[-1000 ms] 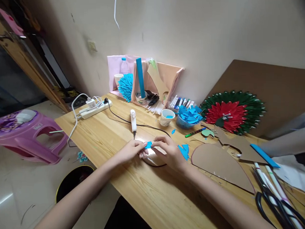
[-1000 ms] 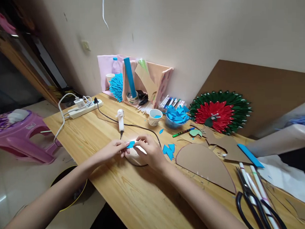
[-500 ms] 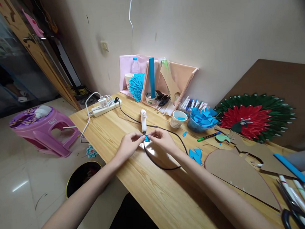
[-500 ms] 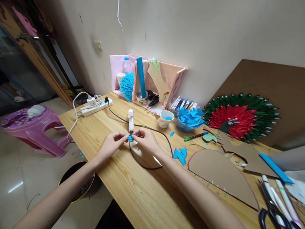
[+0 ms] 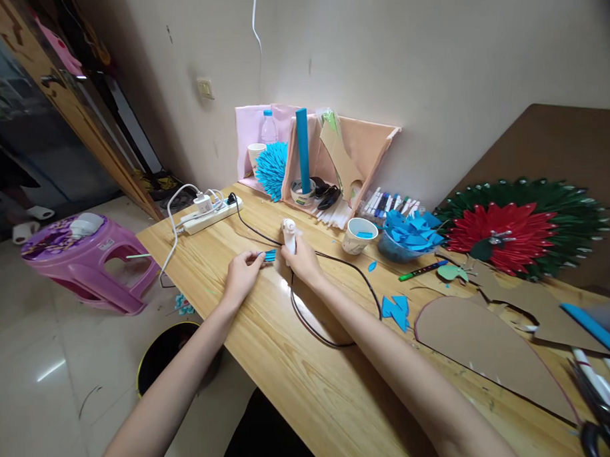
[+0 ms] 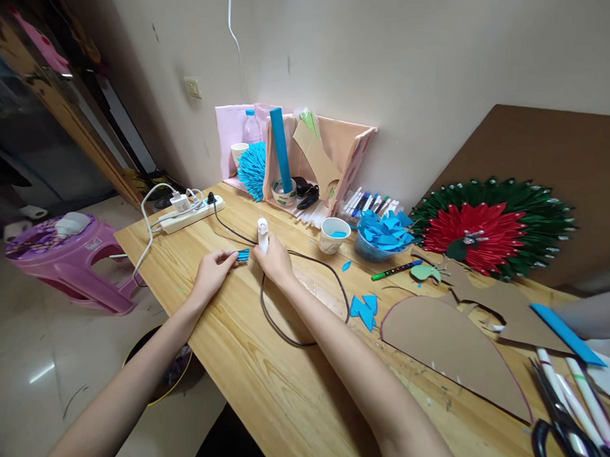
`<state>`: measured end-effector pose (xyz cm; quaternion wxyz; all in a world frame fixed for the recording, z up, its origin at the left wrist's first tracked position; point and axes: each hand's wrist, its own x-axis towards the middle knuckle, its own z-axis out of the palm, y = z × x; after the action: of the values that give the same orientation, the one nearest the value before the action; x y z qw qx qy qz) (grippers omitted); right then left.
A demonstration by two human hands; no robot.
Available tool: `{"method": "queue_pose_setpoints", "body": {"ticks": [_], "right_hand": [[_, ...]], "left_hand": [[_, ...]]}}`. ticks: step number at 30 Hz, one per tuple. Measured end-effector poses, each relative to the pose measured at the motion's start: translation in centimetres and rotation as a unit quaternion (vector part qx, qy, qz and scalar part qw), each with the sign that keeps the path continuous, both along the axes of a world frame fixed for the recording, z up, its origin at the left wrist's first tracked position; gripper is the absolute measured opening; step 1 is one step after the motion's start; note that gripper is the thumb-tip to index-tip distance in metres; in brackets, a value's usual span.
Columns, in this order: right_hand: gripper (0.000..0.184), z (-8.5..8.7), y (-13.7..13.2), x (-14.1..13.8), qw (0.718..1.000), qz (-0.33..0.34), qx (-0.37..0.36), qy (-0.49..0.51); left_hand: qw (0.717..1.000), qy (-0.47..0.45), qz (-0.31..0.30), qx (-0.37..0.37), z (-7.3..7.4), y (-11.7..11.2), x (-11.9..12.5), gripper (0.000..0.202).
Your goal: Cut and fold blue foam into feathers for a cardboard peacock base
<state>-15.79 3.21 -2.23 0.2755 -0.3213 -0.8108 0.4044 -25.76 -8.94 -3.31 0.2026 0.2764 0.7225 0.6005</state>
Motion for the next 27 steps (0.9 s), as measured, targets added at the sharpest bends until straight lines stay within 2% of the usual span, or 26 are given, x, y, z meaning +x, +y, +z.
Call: {"method": "queue_pose_setpoints", "body": {"ticks": [5,8,10,14,21,27], "right_hand": [[0.023,0.7,-2.0,5.1,0.998,0.030,-0.031,0.044],[0.024,0.3,-3.5,8.2,0.993,0.075,-0.065,0.059],[0.024,-0.2,-4.2,9.3,0.991,0.095,-0.086,0.050],[0.025,-0.9,-4.5,9.6,0.988,0.105,-0.105,0.051],[0.025,-1.1,-4.2,9.4,0.981,0.114,-0.152,0.045],[0.026,-1.5,-4.1,9.3,0.985,0.109,-0.131,0.031]], "left_hand": [[1.000,0.011,0.006,-0.010,-0.1,-0.2,0.2,0.030],[0.999,0.032,-0.006,-0.017,-0.2,-0.2,0.2,0.029],[0.999,0.043,-0.013,-0.023,-0.3,-0.2,0.3,0.029],[0.998,0.055,-0.021,-0.031,-0.3,-0.2,0.6,0.027],[0.996,0.080,-0.016,-0.045,0.0,-0.4,0.9,0.028],[0.994,0.094,-0.023,-0.048,-0.3,-0.4,0.9,0.028]]}}
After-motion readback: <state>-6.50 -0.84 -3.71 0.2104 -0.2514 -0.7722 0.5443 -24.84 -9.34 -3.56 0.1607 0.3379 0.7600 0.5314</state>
